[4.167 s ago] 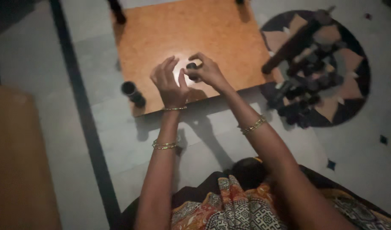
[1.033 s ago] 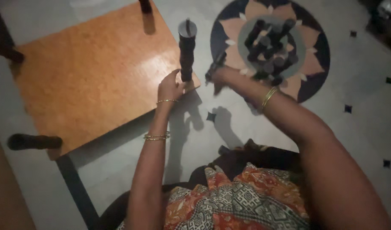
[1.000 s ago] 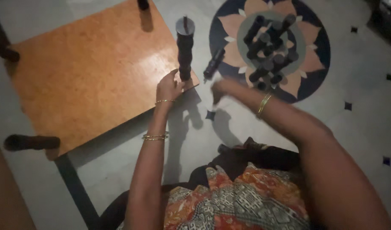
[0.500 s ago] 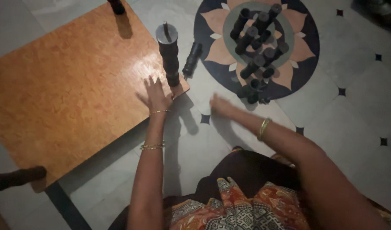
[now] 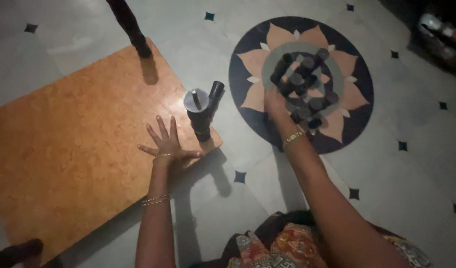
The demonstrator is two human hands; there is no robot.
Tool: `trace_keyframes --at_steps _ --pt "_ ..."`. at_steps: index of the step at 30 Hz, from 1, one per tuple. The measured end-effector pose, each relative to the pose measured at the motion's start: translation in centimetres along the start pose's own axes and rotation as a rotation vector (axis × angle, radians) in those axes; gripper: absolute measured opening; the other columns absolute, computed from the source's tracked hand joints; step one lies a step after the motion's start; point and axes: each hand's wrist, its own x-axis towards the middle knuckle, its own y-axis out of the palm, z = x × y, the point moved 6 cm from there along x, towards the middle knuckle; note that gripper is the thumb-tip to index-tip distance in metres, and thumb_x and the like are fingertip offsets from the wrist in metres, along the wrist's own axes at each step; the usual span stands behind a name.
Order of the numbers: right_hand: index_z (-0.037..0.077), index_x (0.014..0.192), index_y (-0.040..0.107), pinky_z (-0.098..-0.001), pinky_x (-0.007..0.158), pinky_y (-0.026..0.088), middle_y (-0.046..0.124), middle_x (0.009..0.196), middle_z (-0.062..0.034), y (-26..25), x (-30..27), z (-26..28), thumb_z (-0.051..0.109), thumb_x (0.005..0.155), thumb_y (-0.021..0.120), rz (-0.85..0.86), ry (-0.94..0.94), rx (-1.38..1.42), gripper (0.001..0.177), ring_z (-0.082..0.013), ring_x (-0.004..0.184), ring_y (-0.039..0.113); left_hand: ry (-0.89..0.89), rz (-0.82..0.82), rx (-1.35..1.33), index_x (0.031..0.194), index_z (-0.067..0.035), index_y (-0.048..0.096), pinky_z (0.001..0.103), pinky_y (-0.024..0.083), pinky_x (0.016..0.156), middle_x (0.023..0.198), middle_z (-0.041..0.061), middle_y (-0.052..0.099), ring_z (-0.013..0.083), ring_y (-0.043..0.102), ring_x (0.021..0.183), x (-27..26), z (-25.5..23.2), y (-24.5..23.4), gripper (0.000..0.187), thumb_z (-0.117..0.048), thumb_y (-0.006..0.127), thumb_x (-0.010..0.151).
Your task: The person assembles a small wooden table by inserting cylindrical legs into pre-drilled holes on the tabletop. They repeatedly pick up legs, align them with the holes, and press them into place, occasionally adjusting the tabletop position.
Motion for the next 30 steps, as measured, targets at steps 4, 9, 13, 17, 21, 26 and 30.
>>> trace_keyframes --at_steps 4,9,13,17,21,26,30 --pt "0.003 0.11 0.066 -0.047 0.098 0.053 0.068 0.113 -0.0171 0.1 0.4 3.8 0.015 0.098 0.055 -0.098 -0.133 -0.032 0.02 -0.037 0.111 0.066 -0.015 0.095 0.005 0.163 -0.022 -0.012 0.088 -0.014 0.097 0.166 0.017 -0.032 0.0479 -0.038 0.146 -0.4 -0.8 -1.0 0.165 -0.075 0.089 0.044" --pt "-0.001 0.129 0.064 -0.0465 0.108 0.043 0.058 0.137 -0.0211 -1.4 0.6 17.8 0.013 0.086 0.058 -0.223 -0.733 0.039 0.045 -0.0348 0.131 0.054 -0.023 0.127 0.02 0.163 -0.02 -0.014 0.089 -0.011 0.098 0.166 0.018 -0.032 0.0499 -0.038 0.146 -0.7 -1.4 -1.8 0.163 -0.074 0.089 0.048" --pt "0.005 0.125 0.065 -0.0525 0.105 0.043 0.058 0.139 -0.0164 -0.8 -0.5 24.5 0.021 0.087 0.059 -0.291 -0.919 -0.005 0.042 -0.0338 0.13 0.052 -0.012 0.112 0.041 0.163 -0.021 -0.013 0.09 -0.008 0.099 0.167 0.018 -0.031 0.0502 -0.036 0.146 -0.8 -1.4 -1.8 0.163 -0.076 0.088 0.048" --pt "0.006 0.113 0.067 -0.0498 0.098 0.046 0.061 0.128 -0.0134 2.8 0.5 24.3 0.021 0.093 0.058 0.07 -0.763 -0.178 0.027 -0.0353 0.122 0.057 -0.006 0.095 0.021 0.163 -0.023 -0.012 0.089 -0.008 0.1 0.168 0.016 -0.03 0.0484 -0.034 0.148 -0.3 -1.0 -1.3 0.166 -0.075 0.089 0.043" --pt "0.004 0.117 0.066 -0.0466 0.089 0.05 0.065 0.118 -0.0128 1.0 0.4 22.4 0.018 0.093 0.06 -0.189 -0.831 -0.096 0.028 -0.0315 0.11 0.063 -0.02 0.104 0.042 0.163 -0.024 -0.012 0.09 -0.009 0.098 0.168 0.016 -0.03 0.0489 -0.035 0.147 0.5 -0.6 -0.7 0.168 -0.077 0.089 0.04" --pt "0.008 0.139 0.056 -0.0488 0.085 0.05 0.066 0.115 -0.0165 -3.1 1.7 16.9 0.011 0.089 0.062 0.009 -0.437 0.041 0.051 -0.0356 0.104 0.065 -0.011 0.092 0.052 0.163 -0.022 -0.012 0.09 -0.01 0.097 0.167 0.017 -0.031 0.0497 -0.035 0.146 1.0 -0.4 -0.3 0.17 -0.082 0.087 0.038" --pt "0.004 0.142 0.044 -0.049 0.095 0.049 0.062 0.123 -0.0253 -8.9 2.6 9.5 0.005 0.08 0.074 -0.154 0.014 0.637 0.068 -0.0435 0.111 0.063 0.004 0.066 0.025 0.164 -0.022 -0.01 0.09 -0.01 0.098 0.168 0.018 -0.028 0.0504 -0.034 0.147 0.7 -0.3 -0.2 0.169 -0.079 0.087 0.038"
